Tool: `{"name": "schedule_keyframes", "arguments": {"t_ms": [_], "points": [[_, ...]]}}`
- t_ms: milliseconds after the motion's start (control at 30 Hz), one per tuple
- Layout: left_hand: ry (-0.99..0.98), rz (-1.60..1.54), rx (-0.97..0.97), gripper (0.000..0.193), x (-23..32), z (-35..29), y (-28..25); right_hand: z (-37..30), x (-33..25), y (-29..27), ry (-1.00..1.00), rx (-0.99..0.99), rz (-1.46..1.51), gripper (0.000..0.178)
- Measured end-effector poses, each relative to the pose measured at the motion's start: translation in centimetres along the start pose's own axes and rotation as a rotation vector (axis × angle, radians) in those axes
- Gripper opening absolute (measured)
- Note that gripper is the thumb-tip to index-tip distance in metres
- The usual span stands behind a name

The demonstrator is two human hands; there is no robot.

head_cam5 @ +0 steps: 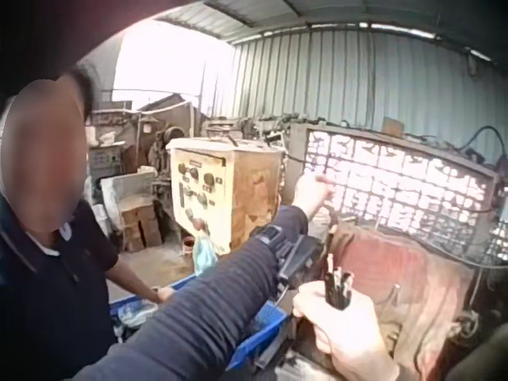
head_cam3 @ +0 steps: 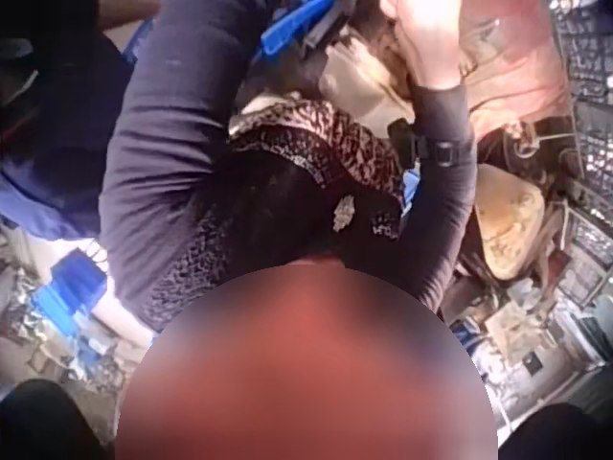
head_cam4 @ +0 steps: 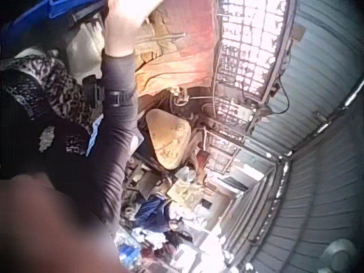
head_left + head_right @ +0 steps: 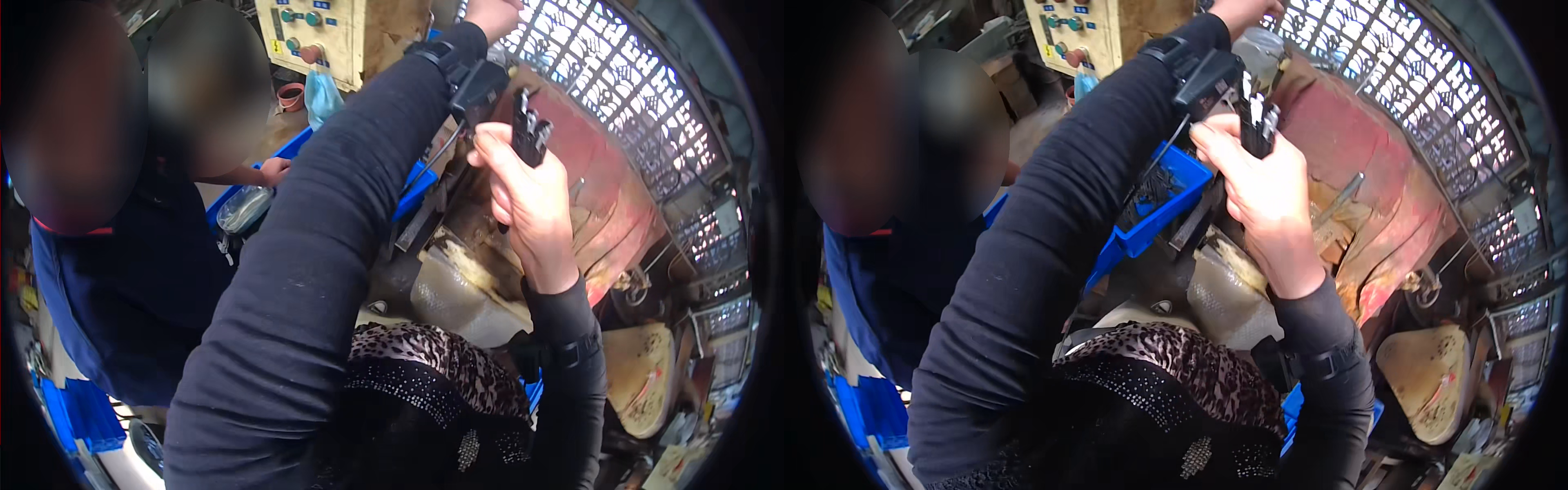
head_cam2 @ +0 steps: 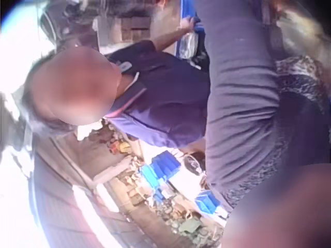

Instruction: Assembling and inspecting small metal components at a workbench in a fabrication facility.

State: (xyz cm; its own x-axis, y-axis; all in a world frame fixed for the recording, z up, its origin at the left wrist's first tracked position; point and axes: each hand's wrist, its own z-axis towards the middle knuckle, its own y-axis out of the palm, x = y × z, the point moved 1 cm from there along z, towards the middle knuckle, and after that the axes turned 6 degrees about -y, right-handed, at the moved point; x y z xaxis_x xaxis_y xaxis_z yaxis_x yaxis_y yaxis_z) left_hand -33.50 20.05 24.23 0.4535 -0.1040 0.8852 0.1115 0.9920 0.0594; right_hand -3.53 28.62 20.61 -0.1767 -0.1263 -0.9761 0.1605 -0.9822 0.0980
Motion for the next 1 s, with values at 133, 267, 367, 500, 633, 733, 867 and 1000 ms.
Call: {"name": "schedule_keyframes", "arguments": {"t_ms": [133, 267, 367, 500, 633, 733, 867, 1000], "points": [[0.129, 0.057, 0.041, 0.013, -0.1, -1.6, 1.6, -1.1, 0.7, 0.2, 0.094, -0.043, 0.06, 0.011], [0.122, 0.181, 0.088, 0.015, -1.3, -1.5, 0.6, -1.9, 1.8, 1.5, 0.189, -0.126, 0.242, 0.009], [0.169, 0.191, 0.021, 0.016, -1.8, -1.3, 0.6, -2.1, 2.3, 2.8, 0.229, -0.103, 0.278, 0.009], [0.059, 0.064, -0.043, 0.017, -1.5, -1.5, 1.9, -2.2, 4.1, 3.5, 0.145, 0.016, 0.245, 0.009], [0.064, 0.102, -0.087, 0.017, -1.8, -2.3, 2.3, -2.3, 4.4, 3.1, 0.105, 0.109, 0.228, 0.008], [0.116, 0.203, -0.09, 0.017, -1.1, -3.5, 1.9, -1.5, 3.9, 2.2, 0.092, 0.141, 0.265, 0.01], [0.145, 0.25, -0.098, 0.017, -0.6, -3.9, 1.5, -0.2, 2.9, 1.5, 0.049, 0.148, 0.355, 0.014], [0.057, 0.106, -0.194, 0.017, -2.0, -3.9, 5.6, -0.9, 1.8, -1.1, -0.067, 0.296, 0.172, 0.024]]}}
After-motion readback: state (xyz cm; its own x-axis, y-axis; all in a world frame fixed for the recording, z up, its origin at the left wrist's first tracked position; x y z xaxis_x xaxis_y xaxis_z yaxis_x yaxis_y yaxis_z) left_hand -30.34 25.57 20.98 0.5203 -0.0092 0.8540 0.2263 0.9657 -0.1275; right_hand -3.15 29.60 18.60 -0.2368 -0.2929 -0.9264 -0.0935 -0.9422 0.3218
